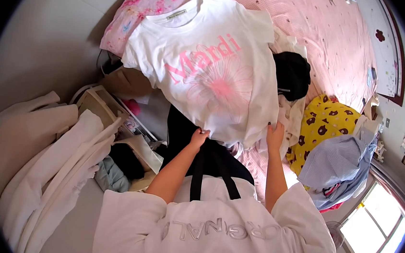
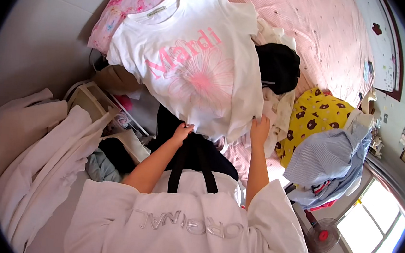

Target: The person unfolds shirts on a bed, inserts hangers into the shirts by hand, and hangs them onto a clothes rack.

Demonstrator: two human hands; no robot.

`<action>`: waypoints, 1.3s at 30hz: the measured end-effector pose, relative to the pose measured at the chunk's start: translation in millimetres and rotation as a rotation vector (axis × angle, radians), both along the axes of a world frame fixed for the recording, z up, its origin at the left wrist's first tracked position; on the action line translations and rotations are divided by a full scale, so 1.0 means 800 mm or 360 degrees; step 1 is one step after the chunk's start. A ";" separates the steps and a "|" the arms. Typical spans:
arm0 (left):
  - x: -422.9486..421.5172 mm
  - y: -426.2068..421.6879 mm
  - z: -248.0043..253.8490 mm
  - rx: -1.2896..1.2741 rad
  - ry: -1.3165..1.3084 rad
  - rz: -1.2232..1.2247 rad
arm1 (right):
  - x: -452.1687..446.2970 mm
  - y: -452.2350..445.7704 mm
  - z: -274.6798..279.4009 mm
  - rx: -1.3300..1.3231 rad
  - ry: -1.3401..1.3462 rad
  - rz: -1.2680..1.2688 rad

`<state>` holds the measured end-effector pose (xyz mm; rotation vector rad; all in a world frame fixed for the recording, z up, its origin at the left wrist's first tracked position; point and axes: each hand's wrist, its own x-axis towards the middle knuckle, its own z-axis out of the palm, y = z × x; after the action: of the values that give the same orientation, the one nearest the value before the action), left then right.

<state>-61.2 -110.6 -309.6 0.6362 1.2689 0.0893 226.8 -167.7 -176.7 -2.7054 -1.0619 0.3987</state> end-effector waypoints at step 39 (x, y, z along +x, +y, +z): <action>-0.093 -0.035 0.155 -0.0824 -0.0458 0.0441 | 0.152 -0.035 0.038 0.0569 0.1290 -0.0293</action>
<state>-135.8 -138.9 -185.5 -0.0028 1.0347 0.0736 348.6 -195.9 -146.6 -1.9841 -0.5677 1.0331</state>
